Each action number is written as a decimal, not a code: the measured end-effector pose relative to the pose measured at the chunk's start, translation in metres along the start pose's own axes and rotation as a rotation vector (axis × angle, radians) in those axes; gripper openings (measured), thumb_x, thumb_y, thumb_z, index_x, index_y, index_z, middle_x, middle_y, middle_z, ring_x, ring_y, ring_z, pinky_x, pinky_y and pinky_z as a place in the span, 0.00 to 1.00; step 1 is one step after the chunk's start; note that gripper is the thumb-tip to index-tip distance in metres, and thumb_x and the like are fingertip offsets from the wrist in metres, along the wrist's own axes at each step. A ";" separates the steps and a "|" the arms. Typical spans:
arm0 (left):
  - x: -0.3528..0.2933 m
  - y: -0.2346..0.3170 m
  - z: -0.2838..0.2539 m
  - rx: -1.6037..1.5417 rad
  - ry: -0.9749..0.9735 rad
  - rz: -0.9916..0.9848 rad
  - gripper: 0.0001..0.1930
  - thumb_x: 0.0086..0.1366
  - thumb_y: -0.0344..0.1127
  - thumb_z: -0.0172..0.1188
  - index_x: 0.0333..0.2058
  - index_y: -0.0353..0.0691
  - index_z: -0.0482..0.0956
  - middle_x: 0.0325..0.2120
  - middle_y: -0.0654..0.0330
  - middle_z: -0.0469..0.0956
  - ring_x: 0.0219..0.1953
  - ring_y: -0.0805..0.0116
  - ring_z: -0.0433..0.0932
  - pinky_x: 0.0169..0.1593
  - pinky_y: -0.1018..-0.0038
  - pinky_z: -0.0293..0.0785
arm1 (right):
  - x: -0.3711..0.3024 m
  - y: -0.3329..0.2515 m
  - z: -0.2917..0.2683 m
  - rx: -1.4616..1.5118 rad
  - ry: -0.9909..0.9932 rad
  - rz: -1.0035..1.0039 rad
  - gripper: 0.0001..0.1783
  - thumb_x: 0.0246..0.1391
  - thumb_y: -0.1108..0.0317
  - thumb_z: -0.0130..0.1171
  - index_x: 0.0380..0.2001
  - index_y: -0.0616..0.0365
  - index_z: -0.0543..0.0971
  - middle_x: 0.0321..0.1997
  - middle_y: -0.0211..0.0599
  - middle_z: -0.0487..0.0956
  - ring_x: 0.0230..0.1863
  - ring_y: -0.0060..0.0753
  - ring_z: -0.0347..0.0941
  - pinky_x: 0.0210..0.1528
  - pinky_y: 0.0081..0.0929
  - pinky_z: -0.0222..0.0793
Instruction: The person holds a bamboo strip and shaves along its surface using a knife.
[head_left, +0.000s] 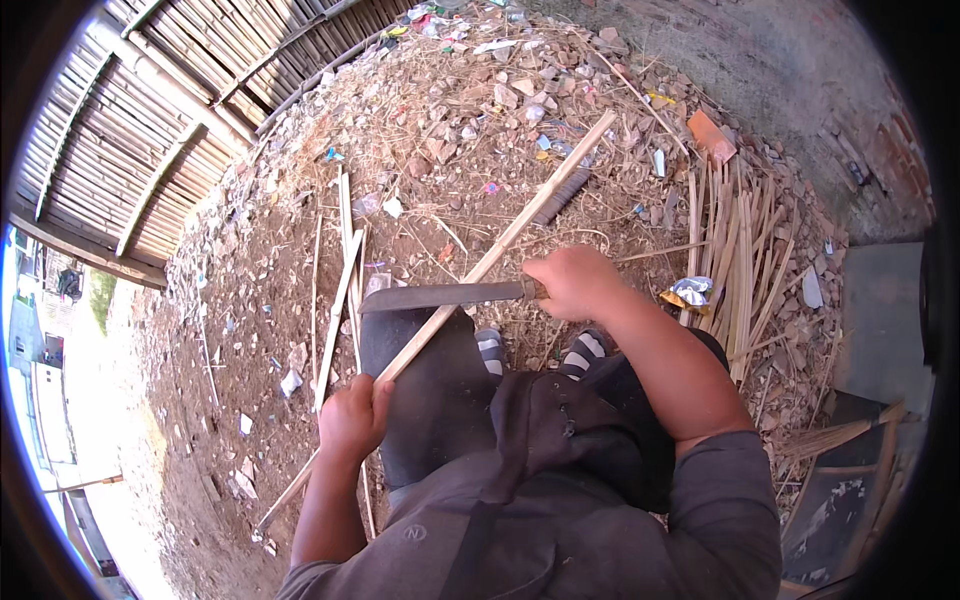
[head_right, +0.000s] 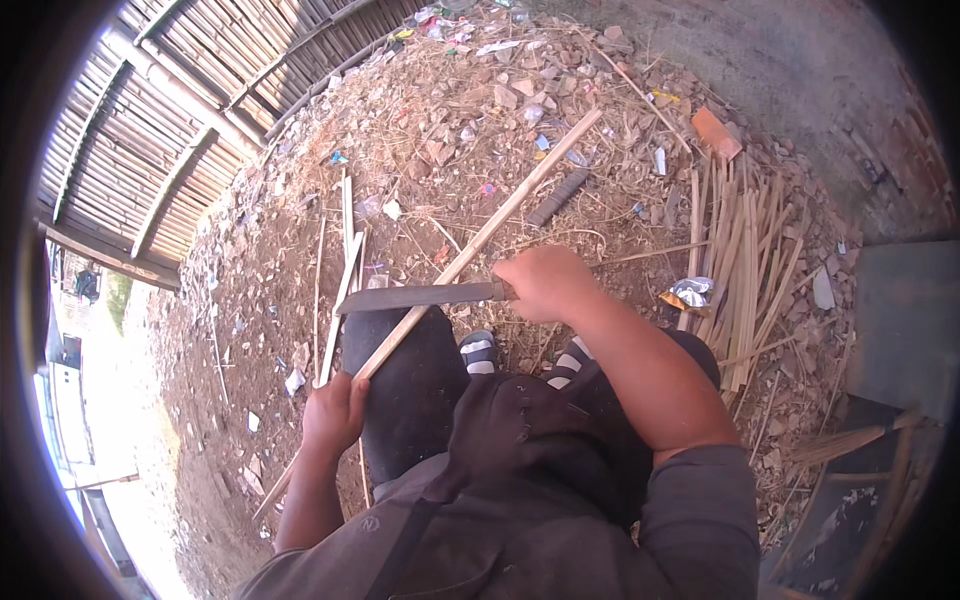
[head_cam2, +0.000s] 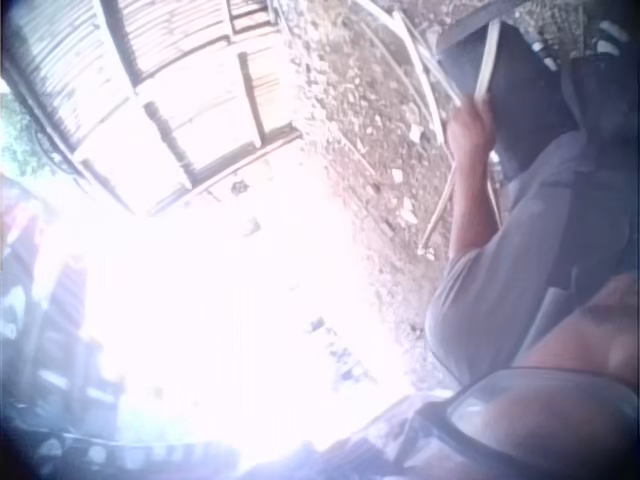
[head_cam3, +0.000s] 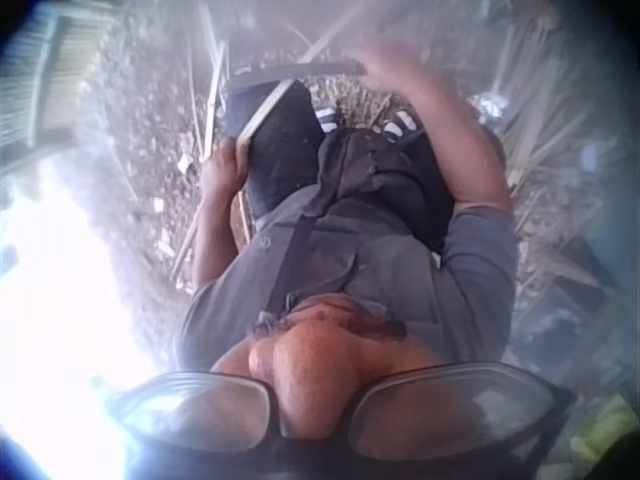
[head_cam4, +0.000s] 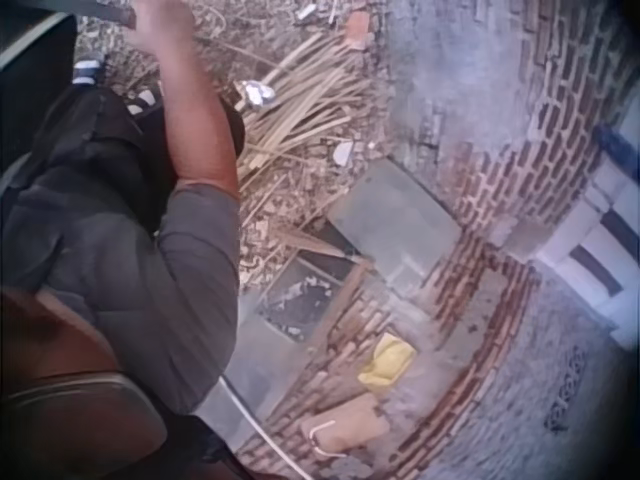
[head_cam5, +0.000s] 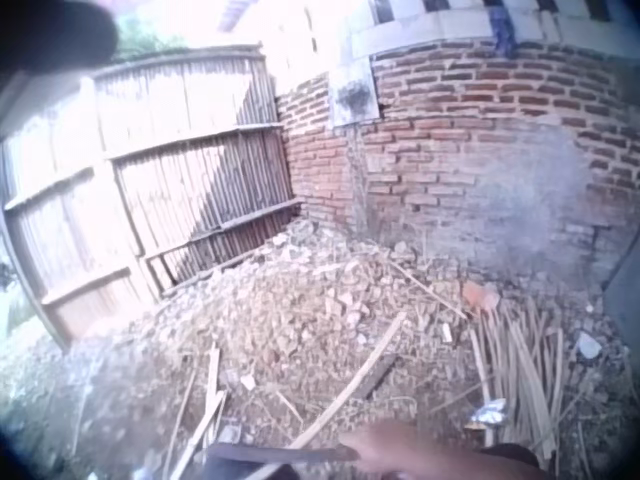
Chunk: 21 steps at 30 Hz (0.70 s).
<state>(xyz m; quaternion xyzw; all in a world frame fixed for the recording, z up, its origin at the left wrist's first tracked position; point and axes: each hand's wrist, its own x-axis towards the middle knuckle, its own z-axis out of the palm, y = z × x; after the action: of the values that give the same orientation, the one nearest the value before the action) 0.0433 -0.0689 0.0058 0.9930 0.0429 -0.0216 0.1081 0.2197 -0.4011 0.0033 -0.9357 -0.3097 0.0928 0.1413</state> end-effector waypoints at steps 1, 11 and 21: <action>-0.003 -0.007 0.007 -0.019 0.011 0.002 0.20 0.69 0.50 0.54 0.27 0.39 0.70 0.18 0.44 0.76 0.23 0.40 0.78 0.28 0.48 0.72 | 0.003 0.012 0.003 0.002 0.000 -0.007 0.12 0.43 0.63 0.63 0.33 0.52 0.78 0.28 0.45 0.80 0.37 0.51 0.80 0.40 0.48 0.74; 0.001 0.005 -0.012 -0.042 -0.020 -0.027 0.20 0.69 0.50 0.54 0.27 0.38 0.71 0.19 0.42 0.76 0.26 0.39 0.78 0.31 0.48 0.73 | 0.001 0.008 0.010 -0.008 0.000 0.037 0.12 0.43 0.60 0.65 0.28 0.52 0.76 0.28 0.42 0.80 0.34 0.55 0.79 0.37 0.49 0.73; 0.004 0.004 -0.010 -0.008 -0.020 -0.017 0.23 0.70 0.54 0.52 0.26 0.38 0.71 0.18 0.44 0.76 0.25 0.38 0.78 0.30 0.48 0.72 | 0.000 0.058 0.017 0.154 0.119 0.225 0.14 0.45 0.60 0.64 0.34 0.54 0.79 0.31 0.47 0.81 0.38 0.54 0.79 0.41 0.49 0.74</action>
<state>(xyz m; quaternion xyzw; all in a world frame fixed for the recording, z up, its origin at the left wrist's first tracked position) 0.0475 -0.0705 0.0160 0.9918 0.0505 -0.0325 0.1124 0.2475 -0.4416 -0.0312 -0.9547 -0.1859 0.0759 0.2197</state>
